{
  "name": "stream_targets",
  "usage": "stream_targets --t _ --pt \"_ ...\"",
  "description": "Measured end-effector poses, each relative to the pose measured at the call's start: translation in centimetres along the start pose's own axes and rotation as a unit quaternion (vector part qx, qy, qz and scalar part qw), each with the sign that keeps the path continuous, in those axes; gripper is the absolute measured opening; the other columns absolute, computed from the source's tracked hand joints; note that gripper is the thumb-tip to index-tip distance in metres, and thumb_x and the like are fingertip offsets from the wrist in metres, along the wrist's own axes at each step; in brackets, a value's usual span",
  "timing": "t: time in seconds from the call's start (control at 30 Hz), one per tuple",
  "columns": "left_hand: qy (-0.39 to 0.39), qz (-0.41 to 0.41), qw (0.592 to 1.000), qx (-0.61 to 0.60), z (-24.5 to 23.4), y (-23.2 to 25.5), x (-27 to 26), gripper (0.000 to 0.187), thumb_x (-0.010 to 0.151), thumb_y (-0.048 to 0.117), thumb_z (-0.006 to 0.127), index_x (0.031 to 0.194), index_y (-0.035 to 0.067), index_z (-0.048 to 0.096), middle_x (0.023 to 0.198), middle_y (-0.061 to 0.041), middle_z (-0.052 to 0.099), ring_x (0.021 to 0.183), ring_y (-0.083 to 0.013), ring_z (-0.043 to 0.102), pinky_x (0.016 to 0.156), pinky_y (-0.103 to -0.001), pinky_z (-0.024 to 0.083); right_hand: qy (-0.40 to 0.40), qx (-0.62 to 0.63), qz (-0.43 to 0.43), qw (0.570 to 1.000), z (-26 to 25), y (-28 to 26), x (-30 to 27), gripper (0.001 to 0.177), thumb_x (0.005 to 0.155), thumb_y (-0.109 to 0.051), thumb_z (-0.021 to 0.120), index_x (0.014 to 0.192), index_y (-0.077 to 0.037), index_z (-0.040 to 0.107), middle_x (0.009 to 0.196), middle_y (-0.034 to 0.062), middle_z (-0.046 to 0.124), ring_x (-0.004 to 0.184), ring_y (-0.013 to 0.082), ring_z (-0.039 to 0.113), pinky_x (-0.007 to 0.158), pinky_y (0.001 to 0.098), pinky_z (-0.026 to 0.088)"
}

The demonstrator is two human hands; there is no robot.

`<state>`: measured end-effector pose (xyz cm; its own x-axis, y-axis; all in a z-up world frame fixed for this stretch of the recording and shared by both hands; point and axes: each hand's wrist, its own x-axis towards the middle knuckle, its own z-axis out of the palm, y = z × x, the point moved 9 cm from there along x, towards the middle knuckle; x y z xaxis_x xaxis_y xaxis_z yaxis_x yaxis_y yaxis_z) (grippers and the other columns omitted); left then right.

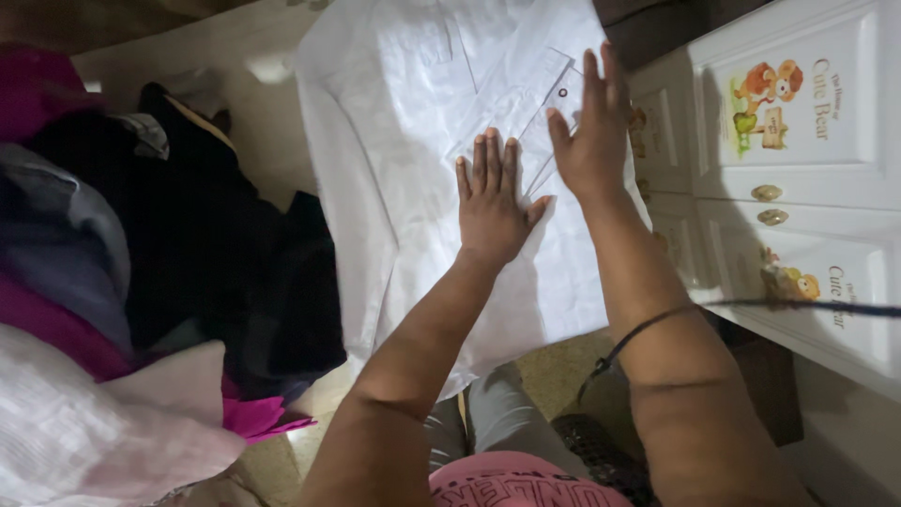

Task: The person picks up a white shirt from a pile of clothes, holds it up, and then folds it on a surface. They then pick up several socks, rolling some together and folding others before placing them on a shelf. Finally, they return to the white shirt and continue folding it.

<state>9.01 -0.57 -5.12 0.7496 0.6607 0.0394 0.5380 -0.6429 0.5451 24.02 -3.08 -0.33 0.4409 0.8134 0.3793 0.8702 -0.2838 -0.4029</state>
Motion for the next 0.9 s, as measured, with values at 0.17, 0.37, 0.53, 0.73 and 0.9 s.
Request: stream_targets --t 0.17,0.37,0.53,0.73,0.9 --pt "-0.033 -0.014 0.998 0.049 1.0 -0.4 0.1 0.099 0.092 0.063 0.058 0.161 0.001 0.024 0.169 -0.024 0.013 0.158 -0.0388 0.008 0.126 -0.061 0.005 -0.156 -0.073 -0.041 0.984 4.9 -2.4 -1.0 0.070 0.108 -0.034 0.060 0.162 0.000 0.033 0.172 0.0202 0.024 0.161 0.0363 0.017 0.130 0.0562 0.009" --pt "-0.036 -0.015 0.998 0.039 1.4 -0.4 0.1 0.101 0.092 0.065 0.058 0.161 0.000 0.022 0.168 -0.027 0.012 0.158 -0.0413 0.006 0.126 -0.062 0.005 -0.231 -0.077 -0.062 0.968 7.5 -1.3 -0.7 0.068 0.109 -0.037 0.053 0.161 0.001 0.031 0.172 0.0172 0.022 0.161 0.0311 0.013 0.130 0.0523 0.005" --pt "0.001 -0.005 1.000 -0.003 0.7 -0.5 -0.1 0.104 0.091 0.064 0.061 0.161 -0.002 0.022 0.169 -0.027 0.013 0.159 -0.0405 0.007 0.127 -0.061 0.006 -0.255 -0.081 -0.051 0.962 8.2 -0.5 -0.6 0.073 0.108 -0.042 0.049 0.163 0.001 0.028 0.172 0.0176 0.020 0.160 0.0297 0.011 0.129 0.0496 0.005" --pt "-0.030 -0.033 0.999 0.002 -0.2 -1.7 -0.4 0.109 0.088 0.064 0.064 0.159 -0.006 0.022 0.168 -0.027 0.015 0.159 -0.0382 0.010 0.127 -0.058 0.008 -0.235 -0.081 -0.064 0.966 7.6 -1.3 -0.3 0.078 0.108 -0.044 0.052 0.165 0.002 0.025 0.173 0.0200 0.017 0.161 0.0320 0.010 0.130 0.0507 0.005" --pt "-0.012 -0.046 0.999 0.010 -1.5 -3.3 -1.1 0.110 0.086 0.065 0.065 0.158 -0.007 0.022 0.167 -0.029 0.015 0.157 -0.0392 0.011 0.126 -0.057 0.009 -0.229 -0.084 -0.065 0.968 7.4 -2.8 -0.6 0.084 0.102 -0.047 0.058 0.162 0.004 0.026 0.170 0.0228 0.018 0.159 0.0361 0.011 0.127 0.0538 0.005"
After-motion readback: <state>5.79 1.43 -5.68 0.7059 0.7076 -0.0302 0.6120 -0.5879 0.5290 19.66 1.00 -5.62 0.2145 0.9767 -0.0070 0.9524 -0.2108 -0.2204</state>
